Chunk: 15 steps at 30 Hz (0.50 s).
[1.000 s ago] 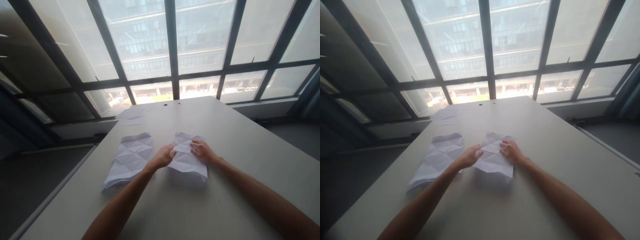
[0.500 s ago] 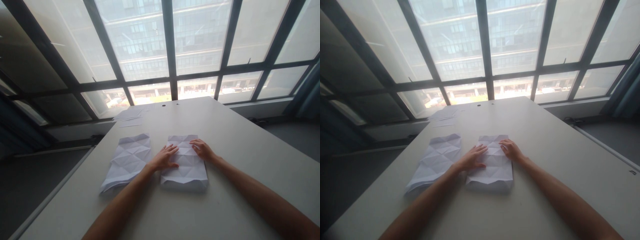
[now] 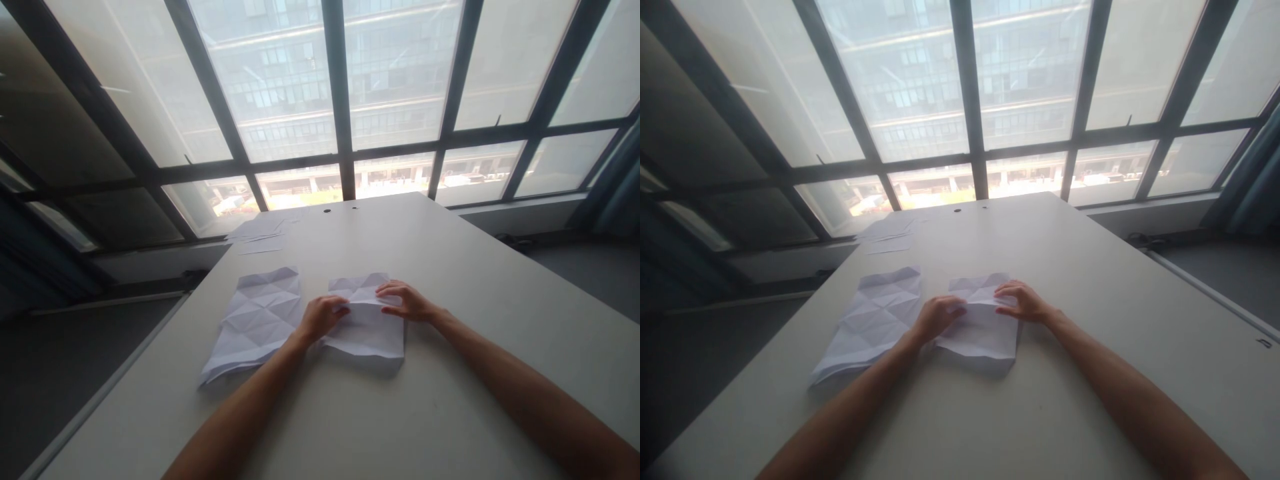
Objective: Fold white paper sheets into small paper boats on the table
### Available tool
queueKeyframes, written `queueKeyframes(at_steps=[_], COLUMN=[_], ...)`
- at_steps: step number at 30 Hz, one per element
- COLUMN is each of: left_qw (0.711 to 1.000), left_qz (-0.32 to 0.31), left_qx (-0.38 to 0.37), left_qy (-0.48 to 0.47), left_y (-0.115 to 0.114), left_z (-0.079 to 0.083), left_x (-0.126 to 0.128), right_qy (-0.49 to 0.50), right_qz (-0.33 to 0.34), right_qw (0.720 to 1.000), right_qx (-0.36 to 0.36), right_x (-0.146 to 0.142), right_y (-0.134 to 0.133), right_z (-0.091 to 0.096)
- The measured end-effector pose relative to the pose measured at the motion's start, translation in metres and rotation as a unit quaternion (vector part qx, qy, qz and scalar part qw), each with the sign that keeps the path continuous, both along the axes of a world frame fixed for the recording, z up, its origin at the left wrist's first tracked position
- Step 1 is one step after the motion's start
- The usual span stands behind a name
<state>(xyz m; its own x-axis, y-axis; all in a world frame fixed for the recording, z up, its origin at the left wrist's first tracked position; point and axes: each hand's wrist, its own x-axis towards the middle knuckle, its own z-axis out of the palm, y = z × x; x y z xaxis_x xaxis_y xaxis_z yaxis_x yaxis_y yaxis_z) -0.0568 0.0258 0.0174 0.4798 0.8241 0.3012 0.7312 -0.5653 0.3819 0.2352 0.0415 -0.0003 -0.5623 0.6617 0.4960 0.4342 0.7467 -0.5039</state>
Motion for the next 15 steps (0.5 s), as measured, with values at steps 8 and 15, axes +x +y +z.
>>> queueKeyframes(at_steps=[8,15], left_qw=[0.981,0.895], left_qz=[0.025,0.081], left_qx=[-0.007,-0.091], left_qy=[-0.192,-0.43], left_y=[0.005,0.006], left_z=[0.029,0.04], left_x=[-0.002,0.005], right_qy=[0.164,0.378], right_qz=[-0.036,-0.071], right_qw=[0.974,0.869], right_qx=[-0.15,-0.31], right_x=[-0.003,-0.013], right_y=[0.0,-0.002], right_z=[-0.001,0.013])
